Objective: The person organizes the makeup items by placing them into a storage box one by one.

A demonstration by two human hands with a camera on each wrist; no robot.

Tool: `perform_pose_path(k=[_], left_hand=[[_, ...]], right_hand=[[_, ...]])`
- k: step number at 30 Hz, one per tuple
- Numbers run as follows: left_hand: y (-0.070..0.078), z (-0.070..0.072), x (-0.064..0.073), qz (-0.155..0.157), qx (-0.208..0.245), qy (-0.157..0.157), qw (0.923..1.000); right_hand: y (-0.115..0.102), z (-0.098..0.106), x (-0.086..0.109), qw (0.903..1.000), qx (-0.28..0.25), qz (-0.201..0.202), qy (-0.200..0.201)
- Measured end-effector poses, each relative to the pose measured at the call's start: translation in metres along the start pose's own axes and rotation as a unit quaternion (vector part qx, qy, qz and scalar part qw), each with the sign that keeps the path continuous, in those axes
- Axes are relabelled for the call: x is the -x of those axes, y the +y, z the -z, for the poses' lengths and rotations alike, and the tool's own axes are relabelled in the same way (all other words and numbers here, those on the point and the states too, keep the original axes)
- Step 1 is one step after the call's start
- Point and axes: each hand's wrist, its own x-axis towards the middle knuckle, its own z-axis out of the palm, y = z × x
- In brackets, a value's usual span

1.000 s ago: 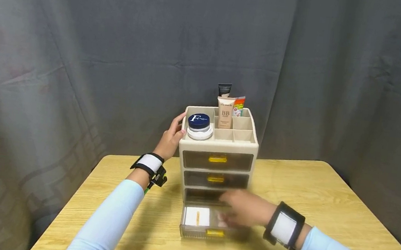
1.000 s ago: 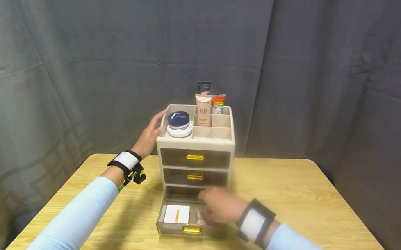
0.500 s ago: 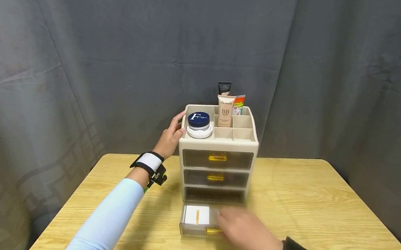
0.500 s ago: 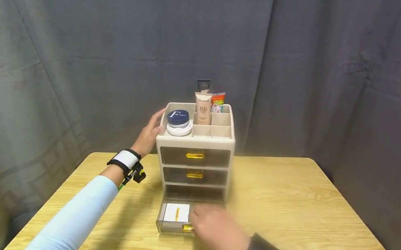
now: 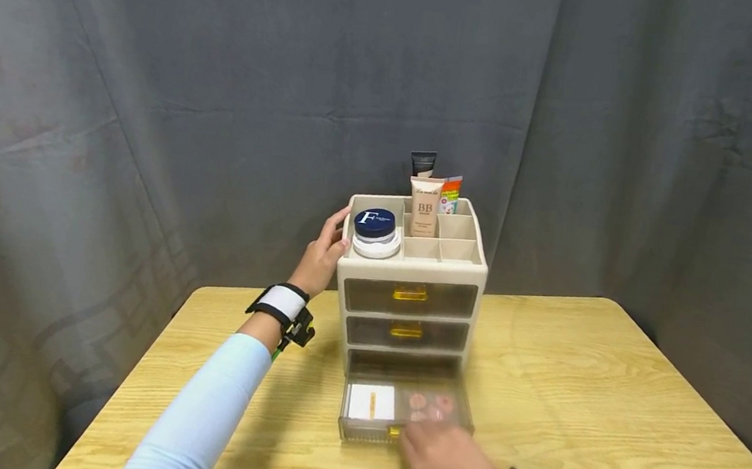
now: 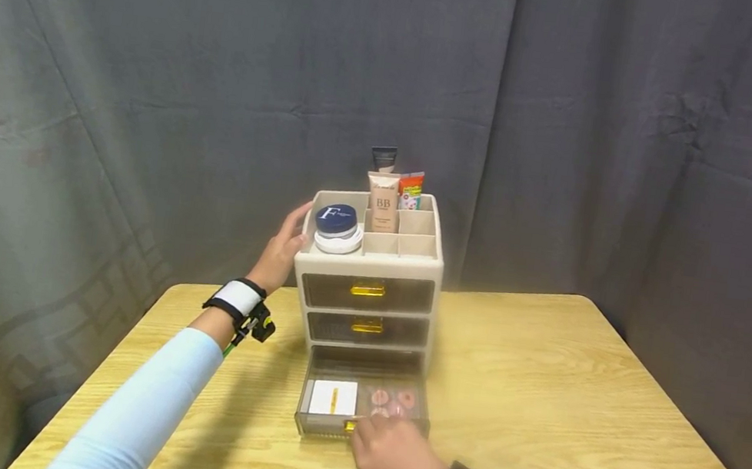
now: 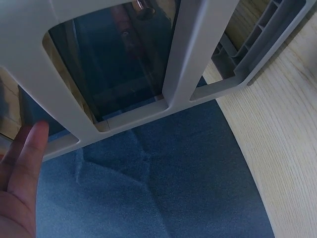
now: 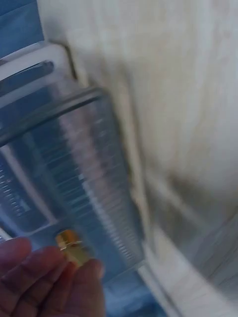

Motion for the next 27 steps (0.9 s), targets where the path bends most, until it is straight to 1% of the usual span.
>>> perform_pose_path(k=[7,11,14,17,20,25,27], left_hand=[[-0.001,0.000,0.000,0.000,0.004,0.003,1.0000],[-0.002,0.000,-0.001,-0.003,0.004,0.002,1.0000],[-0.001,0.000,-0.001,-0.003,0.003,0.001,1.0000],[0.000,0.000,-0.001,-0.002,0.002,0.002,1.0000],[0.000,0.000,-0.001,0.000,0.001,0.003,1.0000],[0.001,0.000,0.001,0.002,0.001,0.001,1.0000],[0.001,-0.001,0.001,0.002,0.003,-0.001,1.0000]], right_hand=[[-0.007,-0.013,0.004,0.9981,0.028,-0.002,0.054],[-0.006,-0.018,0.005,0.9972,0.027,-0.005,0.070],[-0.004,-0.020,0.006,0.9975,0.016,-0.007,0.069],[-0.001,-0.020,0.005,0.9977,-0.004,-0.019,0.065],[0.005,-0.019,0.003,0.9978,-0.005,-0.027,0.061],[0.015,-0.021,0.001,0.9984,0.021,-0.028,0.044],[0.019,-0.023,0.000,0.9987,0.029,-0.028,0.031]])
